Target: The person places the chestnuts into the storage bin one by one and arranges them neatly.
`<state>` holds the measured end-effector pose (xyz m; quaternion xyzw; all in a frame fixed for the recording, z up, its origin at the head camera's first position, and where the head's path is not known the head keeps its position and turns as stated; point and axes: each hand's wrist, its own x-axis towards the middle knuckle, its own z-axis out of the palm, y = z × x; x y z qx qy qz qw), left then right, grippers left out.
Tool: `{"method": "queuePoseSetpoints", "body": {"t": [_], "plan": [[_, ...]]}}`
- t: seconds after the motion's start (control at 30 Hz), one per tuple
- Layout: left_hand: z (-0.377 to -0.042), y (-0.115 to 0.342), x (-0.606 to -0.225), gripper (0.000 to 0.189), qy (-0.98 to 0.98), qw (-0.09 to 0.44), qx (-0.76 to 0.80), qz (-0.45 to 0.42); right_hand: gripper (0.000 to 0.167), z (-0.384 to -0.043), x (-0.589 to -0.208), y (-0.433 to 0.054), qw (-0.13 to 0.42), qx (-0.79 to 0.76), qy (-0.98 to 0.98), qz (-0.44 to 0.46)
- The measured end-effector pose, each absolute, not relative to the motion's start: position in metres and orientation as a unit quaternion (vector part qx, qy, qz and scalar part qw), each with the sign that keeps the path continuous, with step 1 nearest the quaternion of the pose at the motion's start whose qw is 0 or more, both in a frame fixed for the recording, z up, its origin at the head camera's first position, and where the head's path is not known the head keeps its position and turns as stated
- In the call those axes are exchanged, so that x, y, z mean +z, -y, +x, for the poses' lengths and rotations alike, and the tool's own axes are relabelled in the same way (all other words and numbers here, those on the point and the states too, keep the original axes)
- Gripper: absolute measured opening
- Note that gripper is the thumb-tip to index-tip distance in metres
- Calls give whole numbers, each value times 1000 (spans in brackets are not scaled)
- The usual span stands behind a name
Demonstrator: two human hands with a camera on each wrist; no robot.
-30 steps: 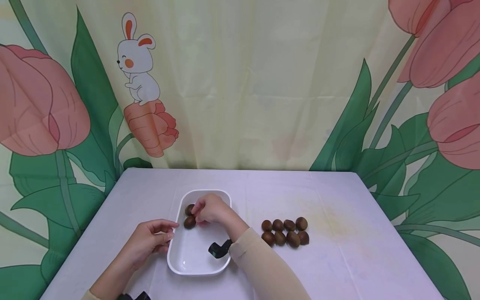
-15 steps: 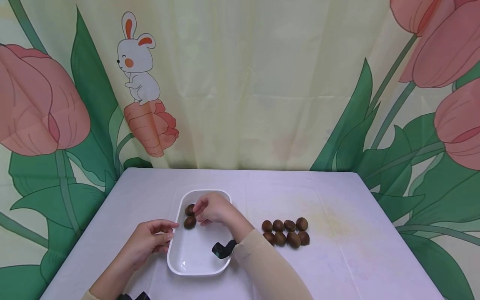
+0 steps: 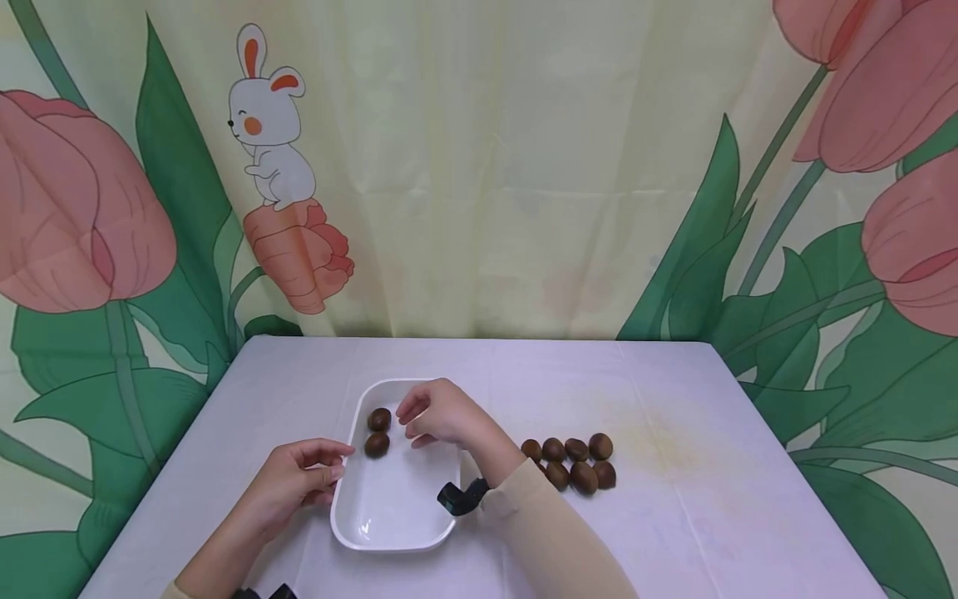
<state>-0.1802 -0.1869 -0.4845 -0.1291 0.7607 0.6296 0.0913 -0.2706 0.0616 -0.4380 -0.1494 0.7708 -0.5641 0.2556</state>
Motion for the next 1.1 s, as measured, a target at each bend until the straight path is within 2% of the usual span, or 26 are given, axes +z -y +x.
{"method": "queuePoseSetpoints", "body": {"t": [0.47,1.1], "plan": [[-176,188,-481,31,-752,95,639,-127,25,-264,-436,-99,265,-591,-752,-124],[-177,188,-480,31,-759,90,634,-119,26,-253,-428,-158,235,-572,-778,-107]]}}
